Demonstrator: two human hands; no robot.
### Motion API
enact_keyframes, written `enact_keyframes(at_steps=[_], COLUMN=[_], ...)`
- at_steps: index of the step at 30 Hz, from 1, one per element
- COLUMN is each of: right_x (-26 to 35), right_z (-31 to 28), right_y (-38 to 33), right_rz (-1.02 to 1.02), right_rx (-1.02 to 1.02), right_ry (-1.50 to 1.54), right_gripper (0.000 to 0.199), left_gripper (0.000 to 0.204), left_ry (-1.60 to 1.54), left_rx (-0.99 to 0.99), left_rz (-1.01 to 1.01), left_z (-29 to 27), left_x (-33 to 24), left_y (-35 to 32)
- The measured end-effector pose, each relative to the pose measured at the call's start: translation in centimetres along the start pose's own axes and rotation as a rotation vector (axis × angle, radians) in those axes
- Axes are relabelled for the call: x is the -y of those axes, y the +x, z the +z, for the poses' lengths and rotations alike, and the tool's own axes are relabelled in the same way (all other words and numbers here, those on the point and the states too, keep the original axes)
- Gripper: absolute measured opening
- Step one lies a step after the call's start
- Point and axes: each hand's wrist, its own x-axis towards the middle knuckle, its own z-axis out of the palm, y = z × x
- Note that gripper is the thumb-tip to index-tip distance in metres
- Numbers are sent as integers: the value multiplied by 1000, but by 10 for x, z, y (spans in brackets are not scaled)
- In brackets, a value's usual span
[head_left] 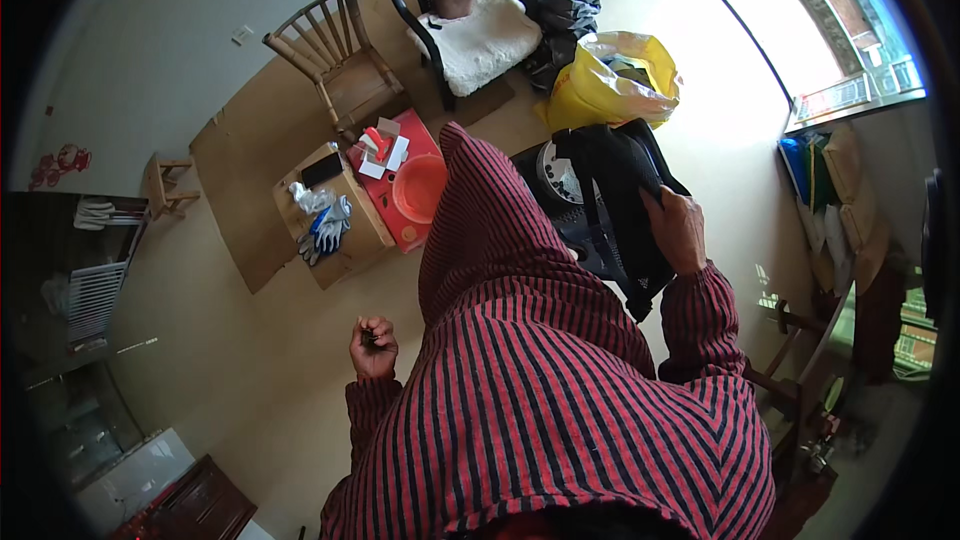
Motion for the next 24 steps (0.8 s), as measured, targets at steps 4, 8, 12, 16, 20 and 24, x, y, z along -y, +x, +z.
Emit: enact_keyframes(at_steps=[4, 8, 12, 16, 20, 24], right_x=[1, -5, -14, -30, -43, -48], right_z=[-1, 2, 19, 50, 69, 103], right_y=[16, 41, 99, 175, 274, 392], right_rz=[-9, -10, -55, -116, -138, -216], right_rx=[3, 49, 46, 58, 78, 154], right_ry=[-26, -38, -14, -21, 28, -24], right_gripper=[38, 38, 38, 37, 36, 34], left_gripper=[23, 17, 18, 20, 21, 22], left_ry=[61, 89, 57, -51, -81, -62], left_rx=[125, 90, 66, -8, -164, 19], left_rz=[-18, 39, 111, 151, 271, 153], left_z=[22, 33, 48, 59, 88, 128], left_x=[1, 3, 4, 4, 12, 30], left_y=[20, 39, 72, 113, 201, 336])
